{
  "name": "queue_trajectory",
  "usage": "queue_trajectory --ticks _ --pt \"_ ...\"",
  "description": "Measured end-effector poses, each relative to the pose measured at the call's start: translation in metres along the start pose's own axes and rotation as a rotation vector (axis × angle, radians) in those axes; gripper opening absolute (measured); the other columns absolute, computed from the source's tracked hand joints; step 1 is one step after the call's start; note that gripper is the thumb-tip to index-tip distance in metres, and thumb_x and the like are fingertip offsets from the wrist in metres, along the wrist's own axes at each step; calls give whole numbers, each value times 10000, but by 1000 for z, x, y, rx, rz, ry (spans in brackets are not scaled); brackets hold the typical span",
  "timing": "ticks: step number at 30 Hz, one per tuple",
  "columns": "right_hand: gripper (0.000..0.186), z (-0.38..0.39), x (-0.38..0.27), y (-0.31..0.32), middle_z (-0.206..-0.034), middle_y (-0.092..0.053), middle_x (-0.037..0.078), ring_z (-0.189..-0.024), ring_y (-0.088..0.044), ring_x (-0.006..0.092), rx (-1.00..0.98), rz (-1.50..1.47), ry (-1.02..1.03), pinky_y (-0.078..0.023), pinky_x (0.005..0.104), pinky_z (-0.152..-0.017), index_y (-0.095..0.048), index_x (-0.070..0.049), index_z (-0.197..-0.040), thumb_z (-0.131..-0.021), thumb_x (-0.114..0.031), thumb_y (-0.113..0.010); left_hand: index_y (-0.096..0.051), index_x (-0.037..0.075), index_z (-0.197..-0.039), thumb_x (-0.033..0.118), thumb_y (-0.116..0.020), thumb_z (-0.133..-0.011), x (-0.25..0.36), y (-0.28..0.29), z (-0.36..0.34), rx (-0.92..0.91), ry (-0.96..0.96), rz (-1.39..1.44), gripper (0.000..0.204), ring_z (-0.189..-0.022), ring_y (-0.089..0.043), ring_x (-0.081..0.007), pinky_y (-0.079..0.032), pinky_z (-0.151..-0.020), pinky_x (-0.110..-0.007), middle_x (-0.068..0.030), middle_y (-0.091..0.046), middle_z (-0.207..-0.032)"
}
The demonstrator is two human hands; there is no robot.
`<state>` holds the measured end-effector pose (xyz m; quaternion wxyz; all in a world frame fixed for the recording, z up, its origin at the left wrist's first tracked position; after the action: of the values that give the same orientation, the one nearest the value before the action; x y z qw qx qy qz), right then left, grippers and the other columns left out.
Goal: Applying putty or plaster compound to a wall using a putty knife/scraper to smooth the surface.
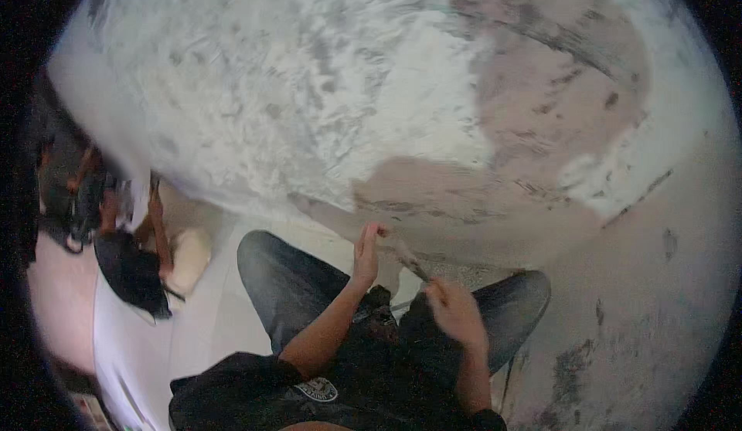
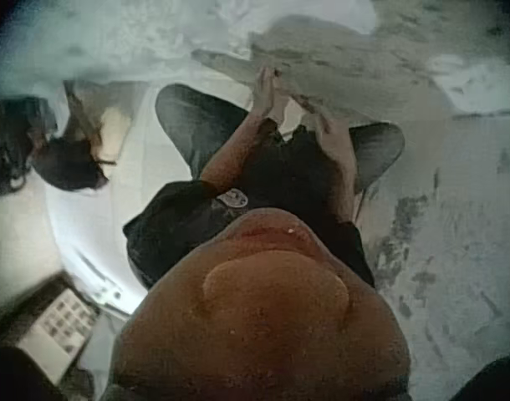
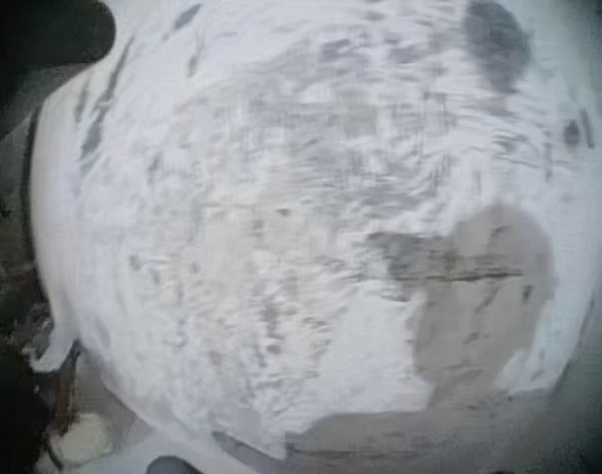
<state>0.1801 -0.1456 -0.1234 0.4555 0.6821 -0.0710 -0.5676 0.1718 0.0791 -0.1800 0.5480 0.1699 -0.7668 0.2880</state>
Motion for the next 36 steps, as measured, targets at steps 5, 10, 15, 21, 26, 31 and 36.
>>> queue_trajectory --ticks 5,10,15,21,26,31,36 --pt "361 -16 -2 67 -789 -644 91 -703 -625 166 -235 -114 -107 -499 309 -675 -620 20 -1186 -925 -228 -588 -646 -8 -1014 392 -539 -945 -37 3 -17 -108 235 -285 420 -786 -622 -197 -479 -763 -343 -100 -666 -849" --pt "319 -22 -29 24 -724 -622 72 -652 -606 135 -716 116 -191 -489 297 -641 -659 15 -1133 -917 -210 -595 -674 30 -982 411 -580 -906 -22 5 -25 -127 231 -356 400 -729 -626 -204 -484 -699 -360 -113 -664 -787" --pt "306 -9 -36 -33 -715 -650 53 -658 -587 104 -992 142 -100 -471 287 -603 -671 1 -1059 -910 -259 -609 -675 20 -1008 380 -557 -939 -5 5 -26 -170 273 -417 385 -721 -555 -111 -462 -666 -299 -53 -646 -820" --pt "363 -9 -51 -56 -861 -670 101 -771 -618 165 -1040 139 -79 -490 340 -712 -668 -37 -1130 -913 -308 -559 -672 23 -980 398 -598 -912 -8 17 -29 -128 239 -374 388 -681 -545 -112 -445 -639 -289 -32 -621 -761" --pt "370 -14 -50 -67 -936 -677 110 -817 -616 190 -1017 186 90 -489 341 -734 -665 -41 -1129 -905 -313 -554 -663 27 -951 301 -580 -939 1 14 -30 -126 209 -280 287 -663 -511 -94 -424 -621 -270 -7 -564 -726" --pt "376 -27 -38 -63 -854 -667 100 -784 -609 200 -935 217 -22 -478 365 -752 -669 -49 -1125 -905 -323 -536 -654 26 -939 273 -573 -943 -1 19 -30 -92 176 -264 259 -649 -484 -86 -411 -610 -269 -1 -548 -723" --pt "316 -7 -24 -80 -823 -663 100 -797 -627 190 -1041 200 64 -487 362 -761 -667 -42 -1028 -899 -317 -582 -656 34 -937 283 -570 -944 20 16 -32 -89 135 -365 264 -655 -480 -85 -415 -614 -275 -3 -543 -723"
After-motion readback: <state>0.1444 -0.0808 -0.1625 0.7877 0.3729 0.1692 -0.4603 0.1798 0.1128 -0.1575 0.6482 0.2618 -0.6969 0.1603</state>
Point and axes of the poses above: each hand's wrist, its own z-axis away from the middle knuckle, its own y-axis out of the back of the hand, x = y × z, the point moved 10 cm from there along -z, towards the middle knuckle
